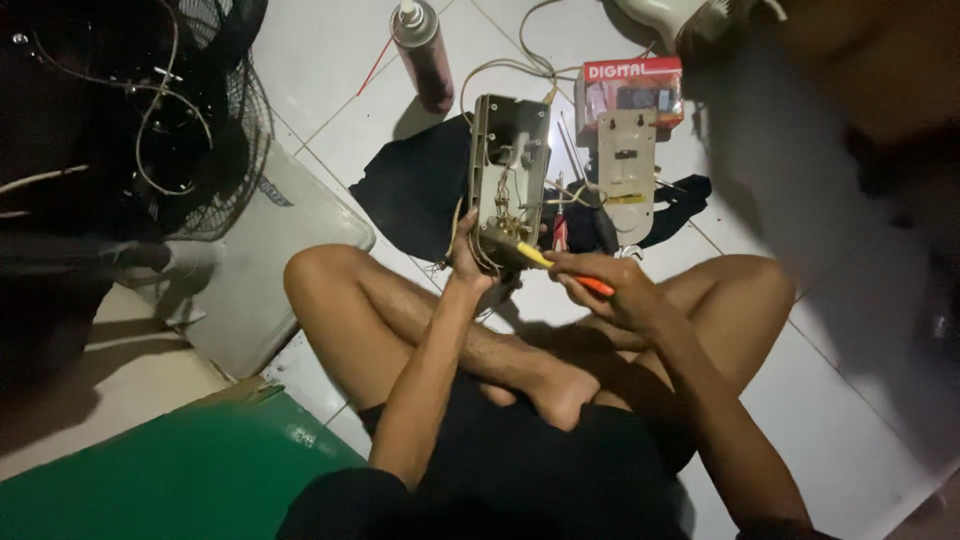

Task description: Repairing and cleaning the internal components of a disassembled electronic appliance using a brush

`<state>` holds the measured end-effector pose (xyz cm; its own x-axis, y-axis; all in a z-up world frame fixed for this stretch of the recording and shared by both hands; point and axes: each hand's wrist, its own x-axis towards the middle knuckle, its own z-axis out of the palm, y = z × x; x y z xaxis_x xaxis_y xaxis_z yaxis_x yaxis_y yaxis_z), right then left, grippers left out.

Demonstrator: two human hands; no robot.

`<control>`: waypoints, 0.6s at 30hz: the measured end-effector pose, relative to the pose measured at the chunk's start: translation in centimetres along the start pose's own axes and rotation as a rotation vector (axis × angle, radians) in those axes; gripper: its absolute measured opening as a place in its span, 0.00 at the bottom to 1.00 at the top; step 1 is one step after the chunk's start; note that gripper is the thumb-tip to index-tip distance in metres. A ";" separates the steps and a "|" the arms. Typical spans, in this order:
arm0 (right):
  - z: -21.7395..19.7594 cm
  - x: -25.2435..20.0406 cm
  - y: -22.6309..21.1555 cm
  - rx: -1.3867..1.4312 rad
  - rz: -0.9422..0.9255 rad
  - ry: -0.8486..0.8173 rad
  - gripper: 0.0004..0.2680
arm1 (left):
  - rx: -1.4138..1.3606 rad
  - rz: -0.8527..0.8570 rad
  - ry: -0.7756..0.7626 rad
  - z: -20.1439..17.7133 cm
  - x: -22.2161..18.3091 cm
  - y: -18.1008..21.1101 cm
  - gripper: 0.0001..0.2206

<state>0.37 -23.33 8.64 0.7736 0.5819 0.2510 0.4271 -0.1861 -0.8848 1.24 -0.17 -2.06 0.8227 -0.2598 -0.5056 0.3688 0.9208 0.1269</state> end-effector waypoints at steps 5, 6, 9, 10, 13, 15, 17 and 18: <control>2.2 0.1 -0.4 0.104 0.022 0.059 0.07 | 0.015 0.017 0.016 4.0 -1.9 0.6 0.26; 2.7 -0.3 -0.1 0.124 0.026 0.061 0.06 | -0.006 -0.038 0.010 3.1 -1.7 1.0 0.30; 1.4 -0.2 1.5 0.079 0.043 0.018 0.07 | 0.041 0.111 0.125 -1.5 1.1 -0.3 0.29; -0.1 0.6 1.0 0.077 0.043 0.022 0.07 | 0.043 0.108 0.123 -0.1 0.3 -0.3 0.29; -2.9 2.5 -0.9 -0.064 0.086 -0.143 0.08 | 0.009 0.020 0.003 2.3 -1.5 -0.4 0.28; -2.9 3.3 -2.7 -0.101 0.088 -0.202 0.08 | 0.004 -0.014 0.006 1.7 -1.3 -0.3 0.27; -2.7 3.4 -3.1 -0.093 0.105 -0.208 0.08 | 0.009 0.033 0.008 -10.0 4.8 0.0 0.26; -2.5 3.5 -3.3 -0.085 0.120 -0.215 0.08 | 0.014 0.083 0.010 -14.9 8.3 0.1 0.25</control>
<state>2.87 -22.67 13.45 0.7077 0.7049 0.0485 0.3829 -0.3249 -0.8647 1.64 2.08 -18.95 0.8464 -0.1801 -0.5012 0.3058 0.9348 0.1806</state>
